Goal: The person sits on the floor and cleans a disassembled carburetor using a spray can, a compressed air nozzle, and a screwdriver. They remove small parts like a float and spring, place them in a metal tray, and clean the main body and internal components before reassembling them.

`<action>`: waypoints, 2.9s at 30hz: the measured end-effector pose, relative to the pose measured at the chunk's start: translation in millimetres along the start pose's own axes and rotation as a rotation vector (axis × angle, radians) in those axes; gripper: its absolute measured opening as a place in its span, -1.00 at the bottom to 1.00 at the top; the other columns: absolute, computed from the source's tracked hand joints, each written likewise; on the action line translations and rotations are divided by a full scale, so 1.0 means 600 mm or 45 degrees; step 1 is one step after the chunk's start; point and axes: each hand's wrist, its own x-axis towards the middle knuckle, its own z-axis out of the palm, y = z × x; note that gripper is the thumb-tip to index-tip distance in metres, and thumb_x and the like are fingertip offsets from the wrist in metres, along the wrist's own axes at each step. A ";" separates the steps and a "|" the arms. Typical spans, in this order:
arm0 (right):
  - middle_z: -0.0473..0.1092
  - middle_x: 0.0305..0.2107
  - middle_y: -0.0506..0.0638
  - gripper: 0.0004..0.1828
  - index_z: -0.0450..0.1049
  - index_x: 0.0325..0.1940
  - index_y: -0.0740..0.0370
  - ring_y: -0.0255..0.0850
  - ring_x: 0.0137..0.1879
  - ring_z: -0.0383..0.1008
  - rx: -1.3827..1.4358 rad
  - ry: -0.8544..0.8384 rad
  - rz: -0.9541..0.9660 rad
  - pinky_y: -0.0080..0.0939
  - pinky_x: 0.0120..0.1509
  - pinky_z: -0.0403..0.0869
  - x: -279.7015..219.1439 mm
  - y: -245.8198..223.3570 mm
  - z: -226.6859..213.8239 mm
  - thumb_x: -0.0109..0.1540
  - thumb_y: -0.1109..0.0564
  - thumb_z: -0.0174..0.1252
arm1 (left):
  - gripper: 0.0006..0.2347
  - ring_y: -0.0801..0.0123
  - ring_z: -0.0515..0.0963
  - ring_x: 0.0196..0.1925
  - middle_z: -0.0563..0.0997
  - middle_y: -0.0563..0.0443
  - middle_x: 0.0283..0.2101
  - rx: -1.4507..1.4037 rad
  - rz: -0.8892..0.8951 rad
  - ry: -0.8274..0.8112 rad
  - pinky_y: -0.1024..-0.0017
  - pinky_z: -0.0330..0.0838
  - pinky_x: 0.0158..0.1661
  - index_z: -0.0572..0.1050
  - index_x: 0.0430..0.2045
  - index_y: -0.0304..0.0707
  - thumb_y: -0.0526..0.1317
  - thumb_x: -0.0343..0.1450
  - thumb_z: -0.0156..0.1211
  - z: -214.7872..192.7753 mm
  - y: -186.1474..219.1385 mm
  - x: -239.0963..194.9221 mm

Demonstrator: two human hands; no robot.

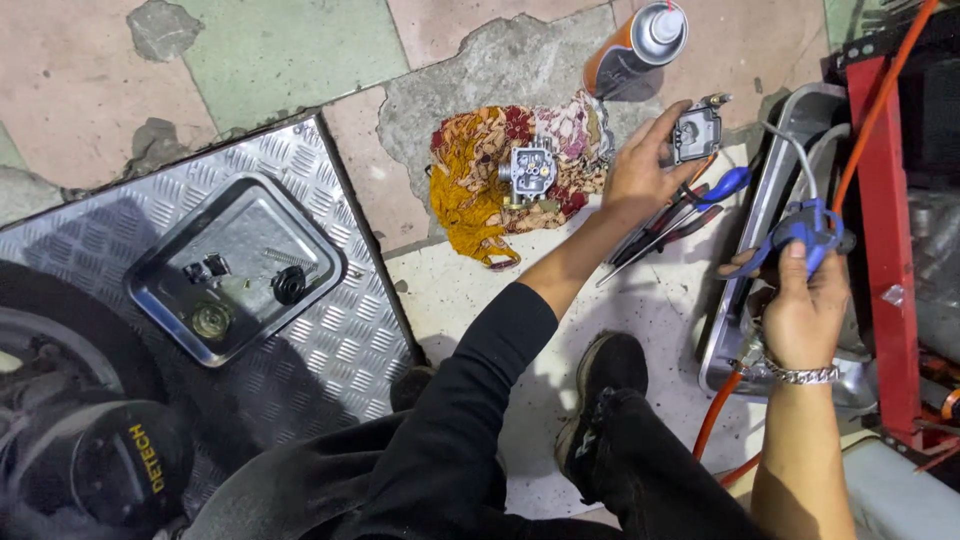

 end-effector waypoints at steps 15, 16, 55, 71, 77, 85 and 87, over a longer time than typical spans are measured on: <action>0.33 -0.39 -0.02 -0.75 0.41 0.14 0.31 -0.19 -0.34 0.33 -0.043 -0.186 -0.025 -0.16 -0.27 0.31 -0.047 -0.051 0.035 0.57 0.09 -0.09 | -0.24 0.28 0.69 0.07 0.57 0.01 0.17 -0.100 0.234 0.065 0.26 0.68 0.17 0.17 0.37 0.26 -0.11 0.26 0.51 -0.042 -0.024 -0.033; 0.36 -0.42 0.00 -0.74 0.41 0.08 0.33 -0.18 -0.40 0.34 -0.094 -0.198 -0.050 -0.17 -0.32 0.31 -0.048 -0.056 0.036 0.56 0.08 -0.09 | -0.25 0.31 0.70 0.03 0.58 0.00 0.14 -0.177 0.223 0.047 0.32 0.71 0.13 0.18 0.37 0.26 -0.10 0.27 0.49 -0.048 -0.017 -0.036; 0.34 -0.39 0.33 -0.65 0.37 -0.11 0.30 0.36 -0.16 0.40 -0.210 -0.217 0.018 0.23 -0.01 0.33 -0.022 -0.023 0.063 0.59 -0.03 0.01 | -0.29 -0.02 0.64 -0.09 0.50 -0.10 -0.15 0.363 0.464 -0.049 0.16 0.62 -0.04 0.18 0.34 -0.15 -0.25 0.28 0.44 -0.013 -0.037 -0.024; 0.31 -0.41 0.29 -0.68 0.35 -0.13 0.31 0.25 -0.20 0.35 -0.146 -0.133 0.084 0.17 0.01 0.30 -0.058 -0.045 0.039 0.59 0.03 0.00 | -0.32 -0.02 0.66 -0.09 0.54 -0.34 -0.03 -0.495 0.251 -0.045 0.26 0.70 -0.10 0.28 0.37 -0.13 -0.37 0.32 0.49 -0.070 -0.036 -0.038; 0.28 -0.42 0.33 -0.70 0.33 -0.14 0.35 0.27 -0.22 0.33 -0.137 -0.104 0.020 0.19 -0.04 0.28 -0.053 -0.052 0.034 0.59 0.09 0.01 | -0.27 0.34 0.56 -0.19 0.55 -0.20 -0.04 -0.569 0.282 0.041 0.47 0.70 -0.15 0.37 0.32 0.00 -0.31 0.22 0.62 -0.063 -0.043 -0.031; 0.31 -0.45 0.26 -0.74 0.34 -0.15 0.33 0.19 -0.27 0.34 -0.072 -0.135 0.018 0.11 -0.05 0.31 -0.045 -0.038 0.031 0.59 0.14 0.00 | -0.29 0.41 0.52 -0.21 0.55 -0.13 -0.09 -0.559 0.329 0.049 0.49 0.70 -0.15 0.39 0.31 0.09 -0.31 0.24 0.61 -0.067 -0.036 -0.037; 0.34 -0.45 0.22 -0.75 0.36 -0.14 0.28 0.14 -0.27 0.37 -0.066 -0.139 0.027 0.07 -0.04 0.33 -0.043 -0.031 0.030 0.60 0.13 -0.01 | -0.30 0.40 0.55 -0.22 0.54 -0.10 -0.13 -0.528 0.341 0.052 0.49 0.70 -0.15 0.38 0.32 0.12 -0.29 0.25 0.60 -0.068 -0.036 -0.039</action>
